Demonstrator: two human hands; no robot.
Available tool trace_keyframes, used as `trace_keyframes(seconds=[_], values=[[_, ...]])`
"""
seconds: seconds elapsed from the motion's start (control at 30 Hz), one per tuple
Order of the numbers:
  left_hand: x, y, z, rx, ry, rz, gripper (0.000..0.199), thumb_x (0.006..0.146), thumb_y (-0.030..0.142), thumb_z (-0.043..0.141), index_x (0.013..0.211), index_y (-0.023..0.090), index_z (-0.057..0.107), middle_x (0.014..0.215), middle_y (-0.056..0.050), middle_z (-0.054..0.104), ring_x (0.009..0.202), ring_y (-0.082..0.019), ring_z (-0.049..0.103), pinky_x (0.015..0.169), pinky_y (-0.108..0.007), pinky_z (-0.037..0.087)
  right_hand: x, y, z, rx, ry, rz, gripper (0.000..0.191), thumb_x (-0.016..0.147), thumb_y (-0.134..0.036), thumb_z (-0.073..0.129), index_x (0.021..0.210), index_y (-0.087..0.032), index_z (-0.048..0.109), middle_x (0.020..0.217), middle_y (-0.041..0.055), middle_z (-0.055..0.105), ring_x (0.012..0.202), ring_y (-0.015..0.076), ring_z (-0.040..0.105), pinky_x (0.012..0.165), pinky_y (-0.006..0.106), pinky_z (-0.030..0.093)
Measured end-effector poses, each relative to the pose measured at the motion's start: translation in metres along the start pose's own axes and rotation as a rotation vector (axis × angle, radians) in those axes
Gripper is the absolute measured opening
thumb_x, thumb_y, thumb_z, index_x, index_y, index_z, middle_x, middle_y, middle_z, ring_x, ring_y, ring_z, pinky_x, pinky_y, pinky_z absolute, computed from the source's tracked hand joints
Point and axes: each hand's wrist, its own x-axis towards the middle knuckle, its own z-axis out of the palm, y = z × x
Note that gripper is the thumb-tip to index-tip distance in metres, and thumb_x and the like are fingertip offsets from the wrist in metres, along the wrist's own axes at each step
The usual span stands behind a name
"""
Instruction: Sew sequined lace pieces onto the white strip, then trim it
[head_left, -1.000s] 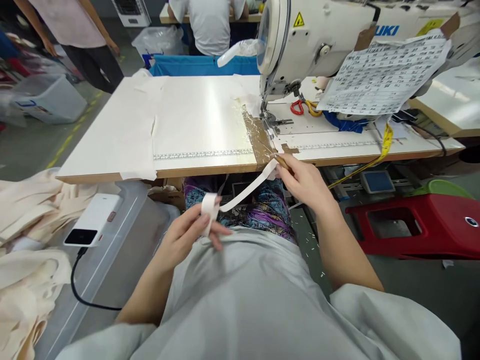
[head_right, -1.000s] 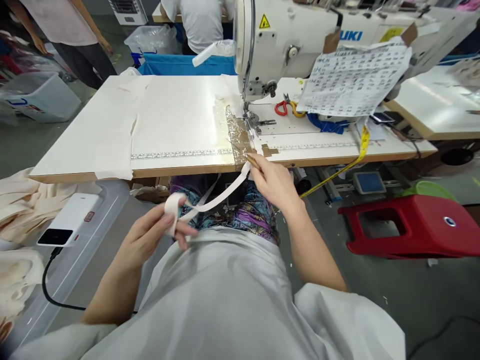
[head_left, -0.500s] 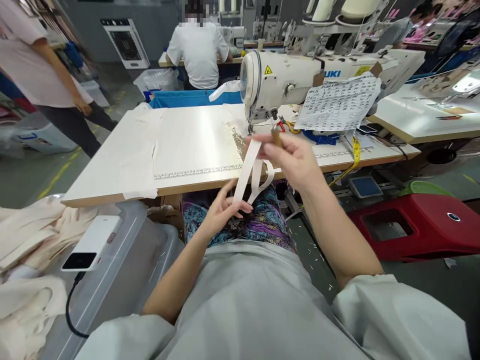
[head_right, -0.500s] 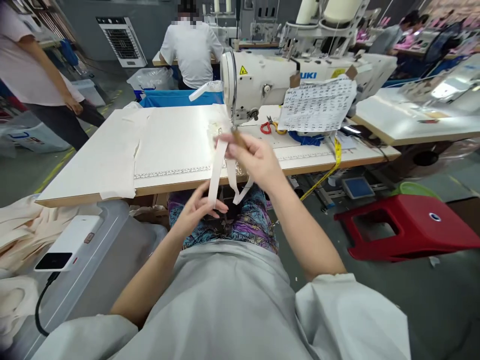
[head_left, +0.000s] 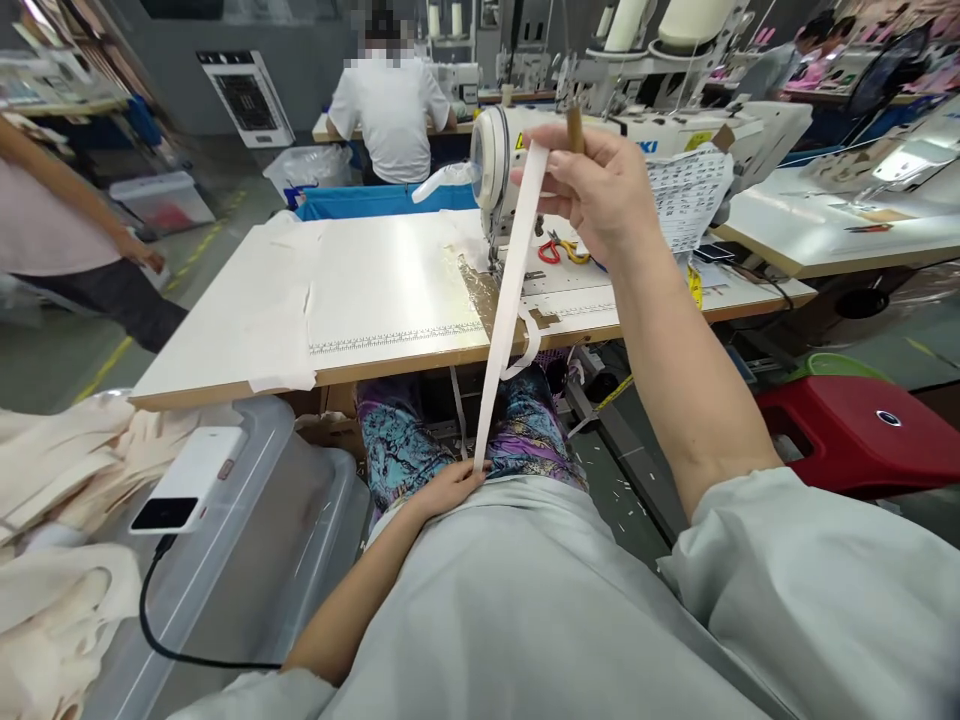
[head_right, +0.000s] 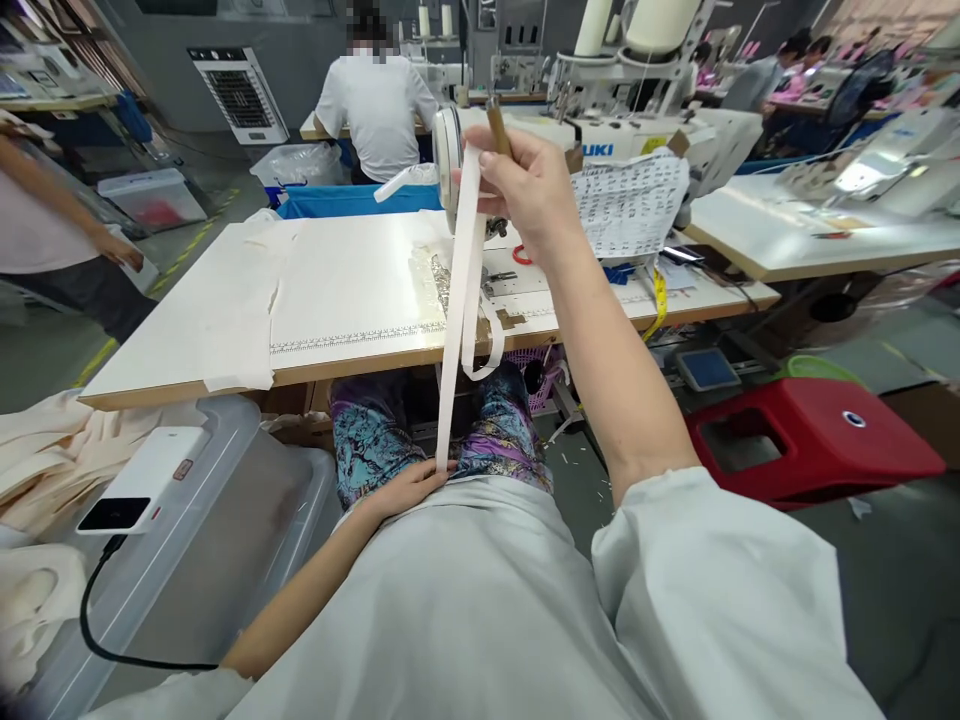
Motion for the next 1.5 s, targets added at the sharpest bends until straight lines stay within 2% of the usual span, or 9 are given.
trace_keyframes(seconds=[0.4, 0.53, 0.63, 0.7, 0.87, 1.0, 1.17, 1.4, 1.5], values=[[0.014, -0.011, 0.002, -0.17, 0.013, -0.032, 0.05, 0.084, 0.053, 0.059, 0.113, 0.013, 0.07, 0.123, -0.013, 0.07, 0.117, -0.029, 0.064, 0.105, -0.044, 0.047, -0.004, -0.006, 0.004, -0.109, -0.071, 0.027, 0.023, 0.098, -0.01, 0.041, 0.111, -0.019, 0.057, 0.113, -0.0037, 0.067, 0.084, 0.0055, 0.068, 0.078, 0.024, 0.059], [0.004, 0.0, -0.002, -0.16, 0.184, 0.015, 0.046, 0.082, 0.044, 0.066, 0.118, 0.014, 0.066, 0.125, -0.013, 0.068, 0.118, -0.028, 0.062, 0.107, -0.043, 0.044, -0.018, -0.002, 0.001, -0.227, -0.127, 0.014, 0.019, 0.093, -0.011, 0.048, 0.105, -0.017, 0.062, 0.089, -0.0001, 0.072, 0.072, 0.0114, 0.067, 0.067, 0.025, 0.056], [-0.019, 0.023, -0.03, -0.153, 0.347, 0.066, 0.044, 0.086, 0.043, 0.062, 0.12, 0.017, 0.065, 0.123, -0.012, 0.069, 0.116, -0.026, 0.064, 0.102, -0.039, 0.048, -0.032, 0.009, -0.002, -0.901, -0.268, -0.119, 0.015, 0.089, -0.022, 0.052, 0.094, -0.02, 0.066, 0.075, 0.0026, 0.07, 0.07, 0.0211, 0.068, 0.06, 0.03, 0.048], [-0.039, 0.043, -0.064, -0.121, 0.461, 0.134, 0.04, 0.092, 0.045, 0.053, 0.119, 0.018, 0.066, 0.112, -0.01, 0.073, 0.104, -0.023, 0.069, 0.092, -0.035, 0.053, -0.039, 0.022, -0.001, -1.109, -0.368, -0.151, 0.021, 0.089, -0.029, 0.046, 0.091, -0.022, 0.066, 0.082, 0.0067, 0.074, 0.071, 0.0266, 0.068, 0.059, 0.034, 0.045], [-0.075, 0.082, -0.172, 0.359, 1.03, 0.177, 0.03, 0.094, 0.039, 0.048, 0.106, 0.02, 0.068, 0.097, -0.006, 0.072, 0.089, -0.02, 0.066, 0.083, -0.034, 0.052, -0.046, 0.061, 0.013, -0.866, -0.636, -0.019, 0.032, 0.096, -0.039, 0.037, 0.111, -0.022, 0.06, 0.092, 0.0073, 0.078, 0.085, 0.0276, 0.073, 0.072, 0.038, 0.051], [-0.068, 0.089, -0.231, 0.777, 1.093, -0.103, 0.032, 0.087, 0.041, 0.054, 0.106, 0.016, 0.064, 0.096, -0.008, 0.069, 0.094, -0.025, 0.061, 0.082, -0.038, 0.048, -0.041, 0.085, 0.02, -0.678, -0.714, 0.065, 0.03, 0.098, -0.041, 0.039, 0.111, -0.024, 0.06, 0.09, 0.0056, 0.077, 0.077, 0.0235, 0.074, 0.069, 0.034, 0.054], [-0.051, 0.089, -0.248, 0.862, 0.96, -0.369, 0.024, 0.09, 0.036, 0.045, 0.083, 0.02, 0.061, 0.089, -0.006, 0.068, 0.088, -0.024, 0.061, 0.067, -0.032, 0.043, -0.028, 0.106, 0.013, -0.527, -0.738, 0.161, 0.028, 0.099, -0.043, 0.041, 0.105, -0.023, 0.061, 0.09, 0.0065, 0.075, 0.075, 0.0222, 0.073, 0.072, 0.034, 0.056], [-0.053, 0.094, -0.27, 0.547, 1.153, -0.106, 0.029, 0.085, 0.047, 0.046, 0.08, 0.022, 0.058, 0.085, -0.003, 0.067, 0.083, -0.02, 0.062, 0.067, -0.028, 0.046, -0.012, 0.13, 0.015, -0.232, -0.677, 0.434, 0.043, 0.098, -0.052, 0.047, 0.12, -0.017, 0.06, 0.084, 0.0056, 0.072, 0.062, 0.0162, 0.068, 0.06, 0.03, 0.056], [-0.036, 0.111, -0.28, 0.491, 1.223, -0.039, 0.026, 0.087, 0.047, 0.047, 0.081, 0.022, 0.053, 0.069, 0.001, 0.06, 0.064, -0.016, 0.056, 0.059, -0.026, 0.042, -0.001, 0.138, 0.021, -0.097, -0.608, 0.527, 0.049, 0.095, -0.055, 0.052, 0.124, -0.015, 0.058, 0.081, 0.0055, 0.072, 0.058, 0.0153, 0.068, 0.056, 0.029, 0.056]])
